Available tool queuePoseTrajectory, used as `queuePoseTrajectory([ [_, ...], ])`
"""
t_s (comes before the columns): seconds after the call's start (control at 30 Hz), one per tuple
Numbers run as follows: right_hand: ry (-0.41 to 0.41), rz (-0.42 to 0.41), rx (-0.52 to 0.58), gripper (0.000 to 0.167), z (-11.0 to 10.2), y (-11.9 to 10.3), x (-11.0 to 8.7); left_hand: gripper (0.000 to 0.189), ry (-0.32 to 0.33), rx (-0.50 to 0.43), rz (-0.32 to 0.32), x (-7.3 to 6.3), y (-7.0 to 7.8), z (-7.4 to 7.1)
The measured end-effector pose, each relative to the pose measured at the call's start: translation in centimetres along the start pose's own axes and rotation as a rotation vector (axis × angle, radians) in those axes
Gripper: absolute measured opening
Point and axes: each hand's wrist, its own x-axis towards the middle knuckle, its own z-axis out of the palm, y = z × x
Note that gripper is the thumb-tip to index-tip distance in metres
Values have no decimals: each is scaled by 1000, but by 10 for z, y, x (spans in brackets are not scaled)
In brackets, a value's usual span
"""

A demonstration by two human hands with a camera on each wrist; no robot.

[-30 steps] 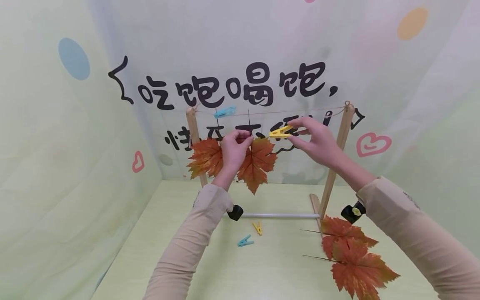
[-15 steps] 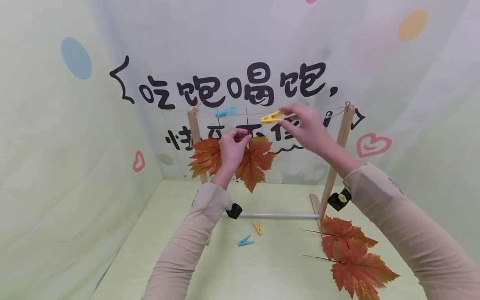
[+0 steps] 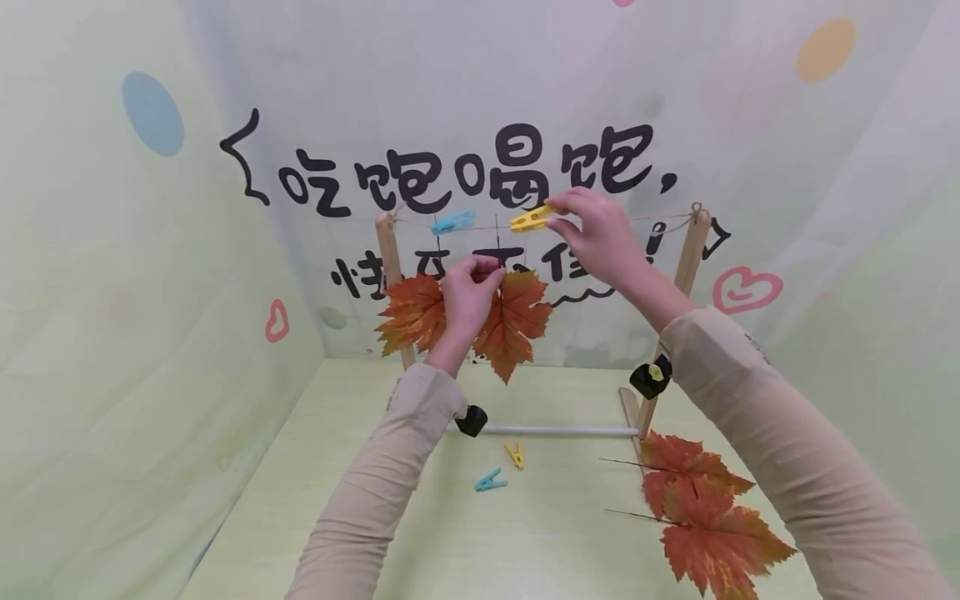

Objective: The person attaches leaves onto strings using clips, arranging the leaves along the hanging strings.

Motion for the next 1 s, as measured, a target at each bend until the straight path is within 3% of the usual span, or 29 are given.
queuePoseTrajectory([
  [0.5,-66,60,-100,20,8,-3,21,15,10,24,7,3,-2,1],
  [1.0,-107,122,-78,19,16,-5,27,12,12,9,4,2,-3,2],
])
